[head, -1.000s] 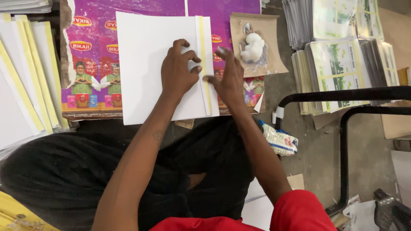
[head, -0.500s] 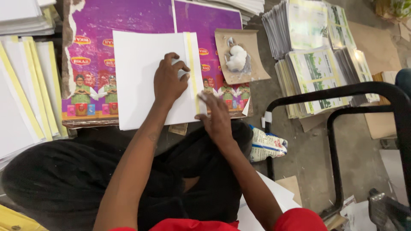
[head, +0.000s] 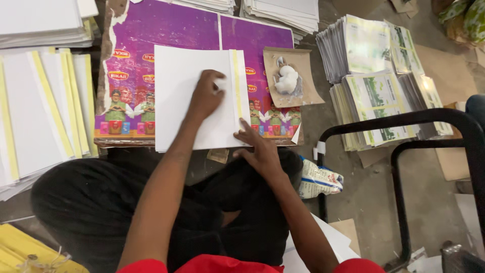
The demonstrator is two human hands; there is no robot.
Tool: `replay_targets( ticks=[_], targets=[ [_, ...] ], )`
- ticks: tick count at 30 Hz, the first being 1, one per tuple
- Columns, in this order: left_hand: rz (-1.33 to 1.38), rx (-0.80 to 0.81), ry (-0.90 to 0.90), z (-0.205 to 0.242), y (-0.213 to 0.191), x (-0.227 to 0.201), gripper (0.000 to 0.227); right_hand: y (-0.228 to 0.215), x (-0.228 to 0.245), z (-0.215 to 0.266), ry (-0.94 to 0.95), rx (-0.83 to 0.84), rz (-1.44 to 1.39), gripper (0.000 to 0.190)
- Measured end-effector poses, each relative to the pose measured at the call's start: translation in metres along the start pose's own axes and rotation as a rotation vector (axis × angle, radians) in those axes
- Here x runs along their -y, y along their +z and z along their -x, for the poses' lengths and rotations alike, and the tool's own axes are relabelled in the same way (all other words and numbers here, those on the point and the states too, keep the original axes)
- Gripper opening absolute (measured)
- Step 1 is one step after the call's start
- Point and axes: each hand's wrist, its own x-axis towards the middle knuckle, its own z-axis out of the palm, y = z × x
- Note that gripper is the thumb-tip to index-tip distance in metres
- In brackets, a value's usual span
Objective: The person sits on the floor and assembles notebooks by inserting a stack of white pages into a cover, then applying a strip of glue along the spine and pressing the pages to secure them. The person repeats this process for multiple notebooks.
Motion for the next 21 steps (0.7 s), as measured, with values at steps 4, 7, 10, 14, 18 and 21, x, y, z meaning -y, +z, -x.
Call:
replay_targets(
  ticks=[4, 7, 10, 14, 18, 21],
  targets=[
    [-0.376, -0.483, 0.121, 0.019, -0.055, 0.019, 0.058, -0.004, -0.007, -0.003, 0.092, -0.095, -0.353, 0.083],
    [-0.553, -0.303, -0.309, 0.044, -0.098, 0.022, 0.085, 0.006, -0.009, -0.002, 0.040, -0.283, -0.361, 0.073],
    [-0.426, -0.122, -0.531, 0.059, -0.122, 0.010, 0.069, 0.024, -0.007, 0.001, 0.090, -0.465, -0.417, 0.070],
    [-0.327, -0.071, -0.562, 0.061, -0.141, 0.000, 0.044, 0.038, -0.009, 0.011, 0.094, -0.604, -0.237, 0.059],
    [-0.240, -0.134, -0.484, 0.061, -0.146, 0.001, 0.036, 0.034, -0.010, 0.010, 0.043, -0.575, -0.037, 0.046],
    [-0.262, -0.314, -0.335, 0.069, -0.137, 0.001, 0.036, 0.031, -0.003, 0.003, 0.087, -0.526, -0.041, 0.061]
  ],
)
